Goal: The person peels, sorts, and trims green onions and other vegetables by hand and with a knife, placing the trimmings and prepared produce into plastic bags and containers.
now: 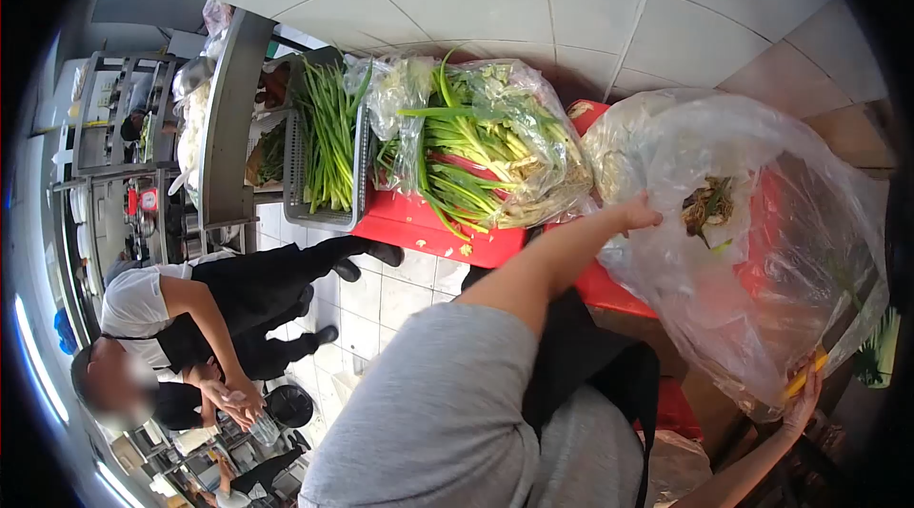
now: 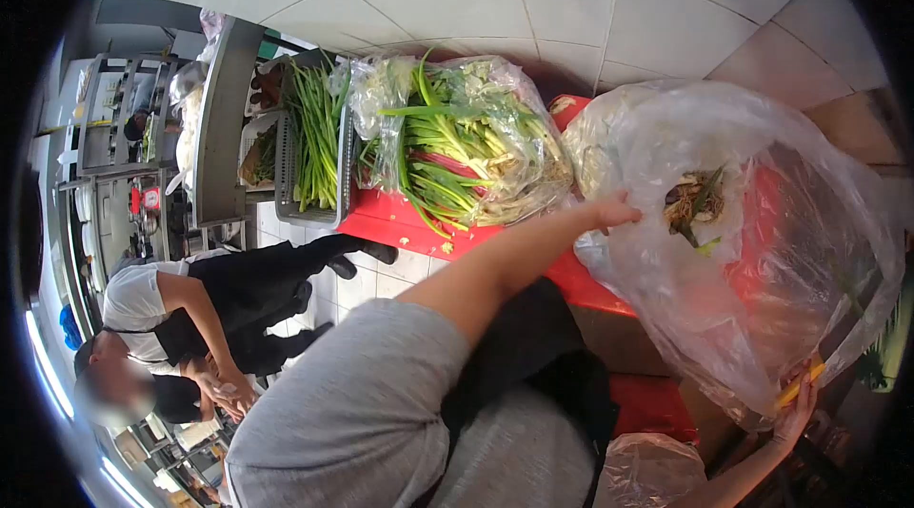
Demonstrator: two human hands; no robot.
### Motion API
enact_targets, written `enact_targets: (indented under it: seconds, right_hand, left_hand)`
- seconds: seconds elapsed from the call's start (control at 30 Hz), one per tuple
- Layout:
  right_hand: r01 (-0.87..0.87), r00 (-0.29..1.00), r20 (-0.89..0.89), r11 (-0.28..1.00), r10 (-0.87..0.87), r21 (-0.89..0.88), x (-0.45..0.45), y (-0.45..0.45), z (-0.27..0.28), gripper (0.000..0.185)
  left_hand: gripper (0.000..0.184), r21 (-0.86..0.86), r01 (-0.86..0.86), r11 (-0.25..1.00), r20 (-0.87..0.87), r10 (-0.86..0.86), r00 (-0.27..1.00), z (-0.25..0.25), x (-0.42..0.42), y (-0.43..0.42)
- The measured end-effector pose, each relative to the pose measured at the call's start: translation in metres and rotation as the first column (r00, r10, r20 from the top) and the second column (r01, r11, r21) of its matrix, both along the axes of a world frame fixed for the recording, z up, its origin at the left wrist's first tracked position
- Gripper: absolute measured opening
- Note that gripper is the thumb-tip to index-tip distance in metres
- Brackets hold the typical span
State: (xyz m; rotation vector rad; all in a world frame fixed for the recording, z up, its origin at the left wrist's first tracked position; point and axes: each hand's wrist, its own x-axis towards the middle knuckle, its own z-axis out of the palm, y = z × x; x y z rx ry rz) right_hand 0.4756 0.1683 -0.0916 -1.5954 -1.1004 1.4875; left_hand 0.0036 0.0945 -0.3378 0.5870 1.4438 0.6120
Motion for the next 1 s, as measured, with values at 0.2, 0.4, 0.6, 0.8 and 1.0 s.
enact_targets:
  seconds: [0.2, 0.4, 0.6, 0.8, 1.0]
  right_hand:
    - [-0.255, 0.967, -0.109, 0.885, 0.231, -0.39, -0.08, 0.016, 0.037, 0.036]
    - [-0.277, 0.905, -0.424, 0.812, 0.04, -0.513, -0.141, -0.017, -0.019, 0.032]
    - [-0.235, 0.855, -0.503, 0.771, -0.126, -0.592, -0.208, -0.108, -0.001, 0.031]
    - [-0.187, 0.931, -0.362, 0.778, -0.055, -0.6, -0.26, -0.184, 0.046, 0.032]
    - [-0.085, 0.994, -0.107, 0.873, 0.038, -0.481, -0.288, -0.227, 0.061, 0.03]
  left_hand:
    - [0.08, 0.068, 0.075, 0.995, 0.137, -0.084, 0.987, 0.105, -0.136, -0.091]
    - [0.055, 0.262, 0.013, 0.965, -0.847, 0.224, 0.482, 0.006, -0.265, -0.248]
    - [0.066, -0.229, 0.57, 0.789, -0.869, -0.43, 0.247, -0.008, -0.243, -0.261]
    - [0.047, -0.205, 0.715, 0.668, -0.948, -0.316, 0.024, -0.028, -0.226, -0.253]
    - [0.038, -0.155, 0.772, 0.617, -0.943, -0.325, 0.071, -0.003, -0.254, -0.237]
